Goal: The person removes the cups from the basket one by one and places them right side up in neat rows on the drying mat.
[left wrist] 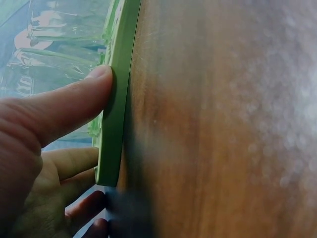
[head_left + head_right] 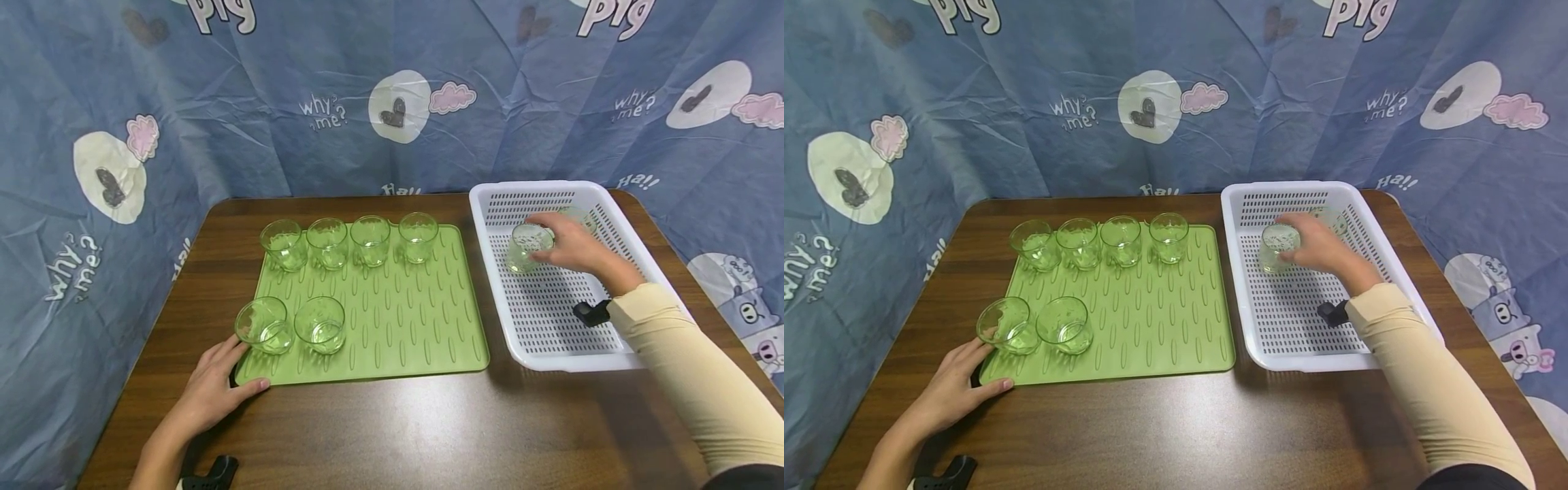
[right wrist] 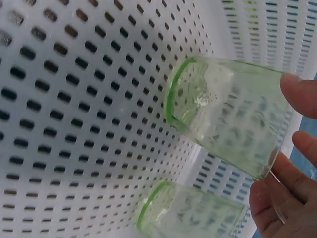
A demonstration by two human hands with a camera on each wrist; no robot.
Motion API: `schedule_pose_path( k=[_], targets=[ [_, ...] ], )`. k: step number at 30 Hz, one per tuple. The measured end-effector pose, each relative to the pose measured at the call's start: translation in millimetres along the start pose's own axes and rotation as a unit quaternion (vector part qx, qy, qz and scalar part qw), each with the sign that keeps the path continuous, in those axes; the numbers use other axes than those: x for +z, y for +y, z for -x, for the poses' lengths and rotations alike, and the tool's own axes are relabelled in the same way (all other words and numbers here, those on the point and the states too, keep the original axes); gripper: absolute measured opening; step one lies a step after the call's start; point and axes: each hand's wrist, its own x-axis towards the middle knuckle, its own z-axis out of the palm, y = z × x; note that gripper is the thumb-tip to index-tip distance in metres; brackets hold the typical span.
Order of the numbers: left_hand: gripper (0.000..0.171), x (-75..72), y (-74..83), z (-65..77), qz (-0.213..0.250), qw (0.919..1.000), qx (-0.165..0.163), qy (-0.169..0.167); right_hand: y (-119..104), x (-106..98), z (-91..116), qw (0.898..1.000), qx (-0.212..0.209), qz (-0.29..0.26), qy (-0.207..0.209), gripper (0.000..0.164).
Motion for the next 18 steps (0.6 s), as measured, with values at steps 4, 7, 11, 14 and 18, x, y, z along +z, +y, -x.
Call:
schedule_pose_path(
  k=[4,7,11,14,18],
  targets=[
    [0.084,-0.4,0.5,-0.1,-0.001,1.0000,0.000,0.001,-1,3,-3,1.000,-0.002,-0.024,0.001,0.072],
    [0.084,-0.3,0.7,-0.4,0.000,1.0000,0.001,0.003,1,4,-3,0.999,0.009,-0.053,-0.001,0.075],
    [0.084,0.0,0.6,-0.3,0.001,1.0000,0.002,0.003,8,7,-3,0.992,0.047,-0.105,-0.042,0.082],
    [0.084,0.4,0.6,-0.1,0.002,1.0000,0.003,0.003,13,9,-4,0.984,0.068,-0.148,-0.074,0.087],
    [0.084,0.7,0.5,-0.1,0.003,1.0000,0.005,0.006,14,11,-3,0.977,0.078,-0.184,-0.079,0.090]
  ],
)
